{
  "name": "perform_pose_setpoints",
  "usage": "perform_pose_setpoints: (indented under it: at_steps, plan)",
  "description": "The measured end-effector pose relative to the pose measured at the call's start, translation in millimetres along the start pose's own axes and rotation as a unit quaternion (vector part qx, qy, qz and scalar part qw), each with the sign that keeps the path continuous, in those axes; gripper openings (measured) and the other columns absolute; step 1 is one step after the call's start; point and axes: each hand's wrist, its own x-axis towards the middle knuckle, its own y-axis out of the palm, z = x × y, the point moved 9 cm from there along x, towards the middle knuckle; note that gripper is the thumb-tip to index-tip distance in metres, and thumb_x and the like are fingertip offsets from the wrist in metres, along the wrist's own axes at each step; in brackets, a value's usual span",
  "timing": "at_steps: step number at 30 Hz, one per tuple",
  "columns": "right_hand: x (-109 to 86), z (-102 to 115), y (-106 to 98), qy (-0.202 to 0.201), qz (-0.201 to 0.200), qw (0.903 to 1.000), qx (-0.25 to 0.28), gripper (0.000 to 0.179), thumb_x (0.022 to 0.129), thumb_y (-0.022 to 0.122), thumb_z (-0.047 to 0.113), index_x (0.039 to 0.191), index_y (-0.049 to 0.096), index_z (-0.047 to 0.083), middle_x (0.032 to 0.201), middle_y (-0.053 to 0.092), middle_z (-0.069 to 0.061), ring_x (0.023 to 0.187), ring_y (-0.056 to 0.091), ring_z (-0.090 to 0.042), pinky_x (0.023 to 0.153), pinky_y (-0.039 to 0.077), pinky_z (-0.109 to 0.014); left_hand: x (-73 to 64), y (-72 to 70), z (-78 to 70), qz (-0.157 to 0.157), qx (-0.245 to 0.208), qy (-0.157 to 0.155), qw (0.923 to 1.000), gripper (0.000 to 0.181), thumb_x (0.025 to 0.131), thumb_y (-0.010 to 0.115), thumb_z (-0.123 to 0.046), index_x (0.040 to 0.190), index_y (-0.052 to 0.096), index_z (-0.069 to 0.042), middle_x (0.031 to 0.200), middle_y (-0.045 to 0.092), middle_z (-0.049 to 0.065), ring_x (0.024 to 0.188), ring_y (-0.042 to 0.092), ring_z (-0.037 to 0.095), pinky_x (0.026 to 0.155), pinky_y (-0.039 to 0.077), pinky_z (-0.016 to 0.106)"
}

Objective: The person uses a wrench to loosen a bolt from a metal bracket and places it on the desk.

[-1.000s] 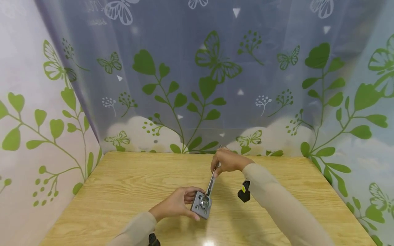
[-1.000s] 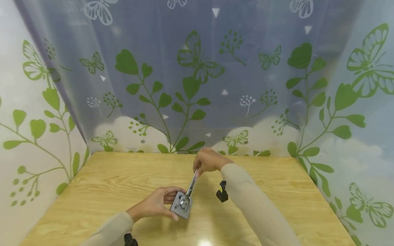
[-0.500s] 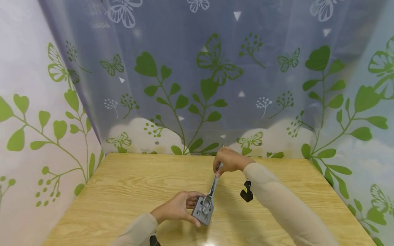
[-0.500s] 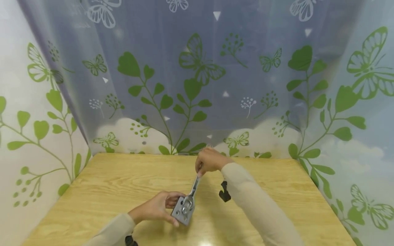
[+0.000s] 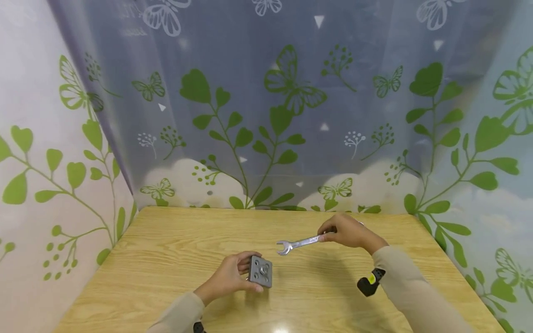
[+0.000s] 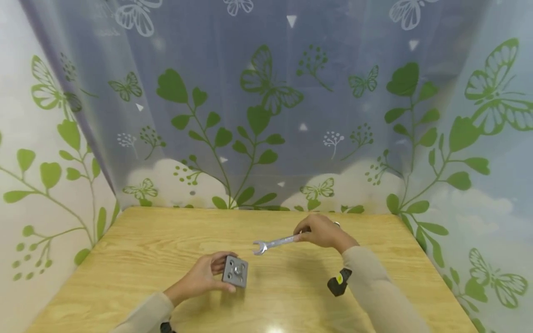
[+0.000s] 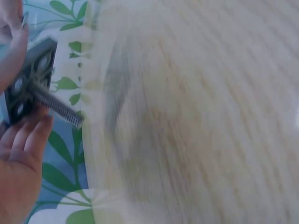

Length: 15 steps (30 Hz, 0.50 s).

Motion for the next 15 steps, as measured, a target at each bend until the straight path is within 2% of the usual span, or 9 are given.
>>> perform_pose_setpoints:
  at_steps: [7, 11, 15]
  plan:
    - [-28.4, 1.4, 29.7, 0.054, -0.082, 0.9940, 0.049, 0.022, 0.092, 0.064, 0.031, 0.100, 0.073, 0.012, 0.078, 0.066, 0.007, 0.057, 0.049, -0.006, 0.048, 0.044, -0.023, 1.7, -13.3, 2.8, -0.102, 0.015, -0.007, 0.9947, 0.081, 0.066, 0.087, -0.012, 0.134, 0.046, 0.008, 0.132, 0.053, 0.026, 0.119, 0.056, 0.037, 0.097, 0.050, 0.029]
    - [-38.1, 9.2, 51.9, 0.082, -0.133, 0.9835, 0.091, 0.025, 0.091, 0.065, 0.030, 0.098, 0.073, 0.008, 0.076, 0.066, 0.005, 0.057, 0.048, -0.006, 0.046, 0.044, -0.022, 1.6, -18.5, 3.3, -0.153, 0.012, -0.013, 0.9881, 0.082, 0.066, 0.087, -0.011, 0.134, 0.046, 0.008, 0.132, 0.053, 0.028, 0.120, 0.055, 0.038, 0.096, 0.050, 0.028]
    - [-43.4, 21.2, 71.6, 0.099, -0.176, 0.9722, 0.119, 0.024, 0.090, 0.067, 0.026, 0.098, 0.073, 0.005, 0.077, 0.068, -0.002, 0.056, 0.050, -0.005, 0.046, 0.045, -0.021, 1.4, -21.4, 1.9, -0.189, 0.015, -0.011, 0.9819, 0.084, 0.064, 0.088, -0.015, 0.134, 0.046, 0.008, 0.129, 0.055, 0.028, 0.119, 0.055, 0.038, 0.096, 0.050, 0.028]
